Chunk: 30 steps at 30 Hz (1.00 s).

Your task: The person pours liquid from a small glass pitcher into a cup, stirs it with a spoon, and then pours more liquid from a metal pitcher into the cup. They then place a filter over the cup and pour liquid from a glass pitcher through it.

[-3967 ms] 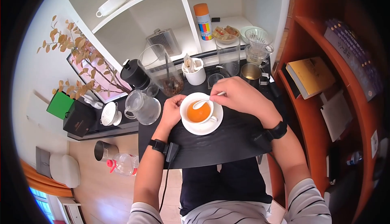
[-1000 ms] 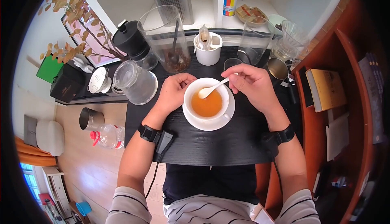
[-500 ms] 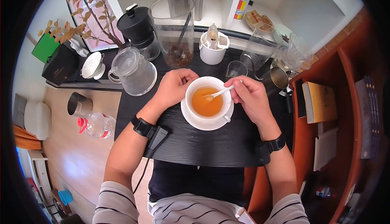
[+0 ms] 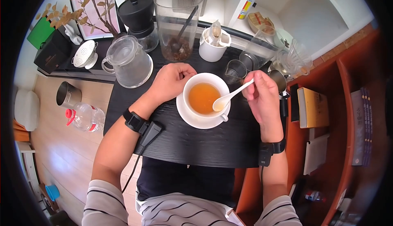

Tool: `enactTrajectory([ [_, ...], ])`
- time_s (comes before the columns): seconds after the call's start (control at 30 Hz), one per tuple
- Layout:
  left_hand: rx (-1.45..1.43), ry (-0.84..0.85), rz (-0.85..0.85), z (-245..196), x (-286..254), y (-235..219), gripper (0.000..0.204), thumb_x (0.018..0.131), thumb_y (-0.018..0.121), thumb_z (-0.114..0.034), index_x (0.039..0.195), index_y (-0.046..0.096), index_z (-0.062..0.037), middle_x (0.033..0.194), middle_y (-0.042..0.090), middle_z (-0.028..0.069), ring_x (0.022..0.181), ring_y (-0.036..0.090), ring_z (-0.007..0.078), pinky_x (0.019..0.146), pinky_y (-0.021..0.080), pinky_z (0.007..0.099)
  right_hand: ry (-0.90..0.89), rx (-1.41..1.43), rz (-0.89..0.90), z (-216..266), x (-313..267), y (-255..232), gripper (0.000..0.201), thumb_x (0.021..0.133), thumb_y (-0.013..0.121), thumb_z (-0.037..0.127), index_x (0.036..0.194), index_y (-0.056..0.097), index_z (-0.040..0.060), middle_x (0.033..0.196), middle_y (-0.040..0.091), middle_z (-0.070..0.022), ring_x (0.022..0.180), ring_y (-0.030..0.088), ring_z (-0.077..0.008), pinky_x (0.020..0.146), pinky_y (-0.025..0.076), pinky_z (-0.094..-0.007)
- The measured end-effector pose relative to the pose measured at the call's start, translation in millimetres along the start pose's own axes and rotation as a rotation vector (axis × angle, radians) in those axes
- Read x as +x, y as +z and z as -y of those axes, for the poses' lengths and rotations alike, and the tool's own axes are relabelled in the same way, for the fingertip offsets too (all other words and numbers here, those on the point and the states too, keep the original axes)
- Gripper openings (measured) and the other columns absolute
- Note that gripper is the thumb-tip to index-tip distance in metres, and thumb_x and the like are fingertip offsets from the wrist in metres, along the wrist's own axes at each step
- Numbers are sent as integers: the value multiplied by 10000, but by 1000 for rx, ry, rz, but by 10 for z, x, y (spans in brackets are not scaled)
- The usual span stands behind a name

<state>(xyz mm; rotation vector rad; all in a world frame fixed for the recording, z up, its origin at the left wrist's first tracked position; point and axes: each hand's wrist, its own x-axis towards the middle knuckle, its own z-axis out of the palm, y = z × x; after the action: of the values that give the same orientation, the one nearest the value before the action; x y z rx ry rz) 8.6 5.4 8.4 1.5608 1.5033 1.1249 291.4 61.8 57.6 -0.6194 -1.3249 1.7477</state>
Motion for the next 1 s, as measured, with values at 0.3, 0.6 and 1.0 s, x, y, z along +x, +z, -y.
enactTrajectory([
  [0.3, 13, -2, 27, -1, 4, -16, 156, 938, 775, -130, 1026, 776, -1, 810, 714, -39, 713, 587, 1, 642, 492, 199, -293, -143, 5, 106, -4, -44, 351, 1146, 531, 304, 1048, 669, -4, 797, 563, -9, 714, 496, -103, 667, 411, -261],
  [0.6, 9, -3, 15, -19, 2, -20, 162, 917, 729, -130, 1010, 783, -9, 790, 742, 41, 683, 644, 82, 664, 532, 263, -319, -370, 57, -38, -246, -114, 236, 1104, 617, 183, 1139, 734, -19, 895, 707, -67, 753, 661, -107, 647, 462, -232],
  [1.0, 64, 10, 22, -20, 7, -28, 180, 923, 779, -144, 1037, 776, -6, 828, 739, -12, 716, 602, 19, 657, 511, 219, -82, -299, 41, -128, -298, 84, 185, 1058, 677, 99, 1181, 722, -32, 904, 738, -78, 786, 687, -112, 734, 551, -242],
])
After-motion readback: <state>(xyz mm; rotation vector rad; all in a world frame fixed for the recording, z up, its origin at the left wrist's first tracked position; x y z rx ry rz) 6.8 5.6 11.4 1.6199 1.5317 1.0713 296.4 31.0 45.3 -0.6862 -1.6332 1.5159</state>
